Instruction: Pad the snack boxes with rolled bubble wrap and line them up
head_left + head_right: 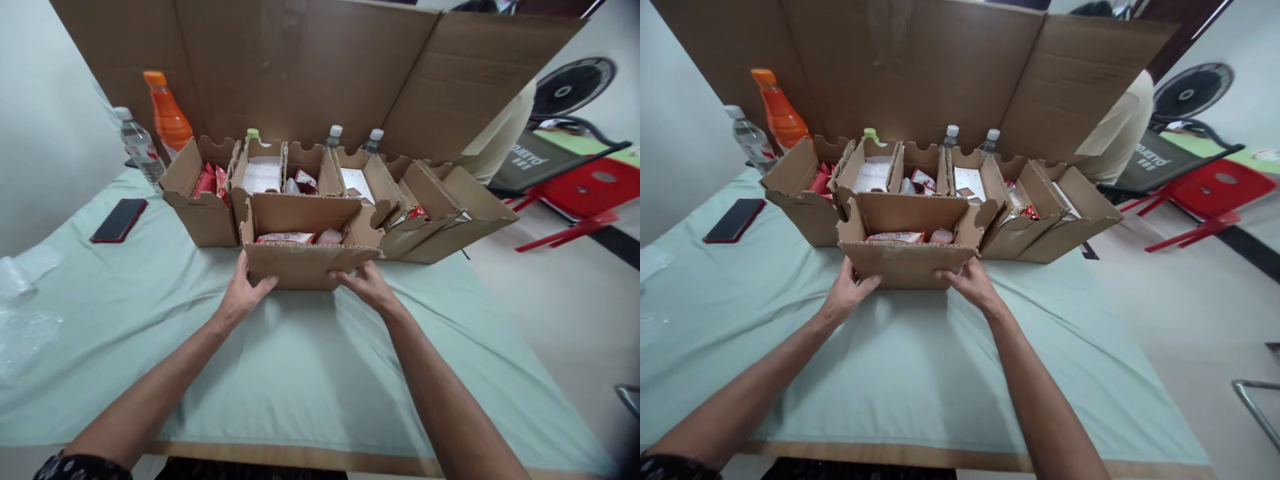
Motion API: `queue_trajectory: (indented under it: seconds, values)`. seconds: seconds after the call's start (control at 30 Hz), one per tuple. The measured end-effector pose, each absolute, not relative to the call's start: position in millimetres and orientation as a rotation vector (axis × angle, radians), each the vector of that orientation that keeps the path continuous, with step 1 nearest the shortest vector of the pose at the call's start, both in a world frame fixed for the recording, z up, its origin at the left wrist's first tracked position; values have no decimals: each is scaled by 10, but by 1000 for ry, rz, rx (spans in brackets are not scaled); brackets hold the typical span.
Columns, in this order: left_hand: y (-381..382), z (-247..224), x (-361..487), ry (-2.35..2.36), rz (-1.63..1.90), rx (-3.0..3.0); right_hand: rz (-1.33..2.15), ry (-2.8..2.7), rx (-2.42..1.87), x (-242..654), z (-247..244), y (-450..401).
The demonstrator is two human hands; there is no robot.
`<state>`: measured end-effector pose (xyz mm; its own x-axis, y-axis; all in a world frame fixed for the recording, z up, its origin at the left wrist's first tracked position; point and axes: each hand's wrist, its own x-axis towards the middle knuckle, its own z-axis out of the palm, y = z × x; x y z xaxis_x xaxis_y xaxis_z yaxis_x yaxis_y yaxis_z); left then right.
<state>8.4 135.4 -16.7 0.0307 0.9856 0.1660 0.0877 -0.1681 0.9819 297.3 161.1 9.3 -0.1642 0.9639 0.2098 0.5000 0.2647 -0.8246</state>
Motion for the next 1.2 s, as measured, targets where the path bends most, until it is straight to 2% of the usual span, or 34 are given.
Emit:
queue_trajectory:
  seconds: [0.13, 0.37, 0.53, 0.63, 0.7, 0.83, 0.97, 1.07, 1.2]
  values:
    - [1219, -191, 170, 1246, 1313, 1343, 750, -1768, -1324, 2893, 85, 1414]
    - [412, -200, -230, 1345, 1280, 1266, 600, -1899, -1337, 2694, 395, 590]
    - [537, 426, -602, 1396, 1523, 1310, 558, -1966, -1152, 2213, 901, 884]
    - [876, 877, -537, 1288, 1619, 1473, 466, -1950, -1111, 2221, 1182, 1102]
    - [978, 990, -390, 1169, 1613, 1531, 382, -1959, -1178, 2374, 1271, 1059]
    - [665, 682, -131, 1154, 1401, 1580, 225, -1947, -1343, 2694, 1126, 554]
    - [282, 322, -323, 1278, 1276, 1465, 385, -1874, -1310, 2550, 824, 225]
    - [375, 415, -630, 1309, 1294, 1429, 518, -1861, -1257, 2242, 739, 373]
    - [683, 641, -788, 1180, 1420, 1496, 457, -1892, -1240, 1981, 737, 563]
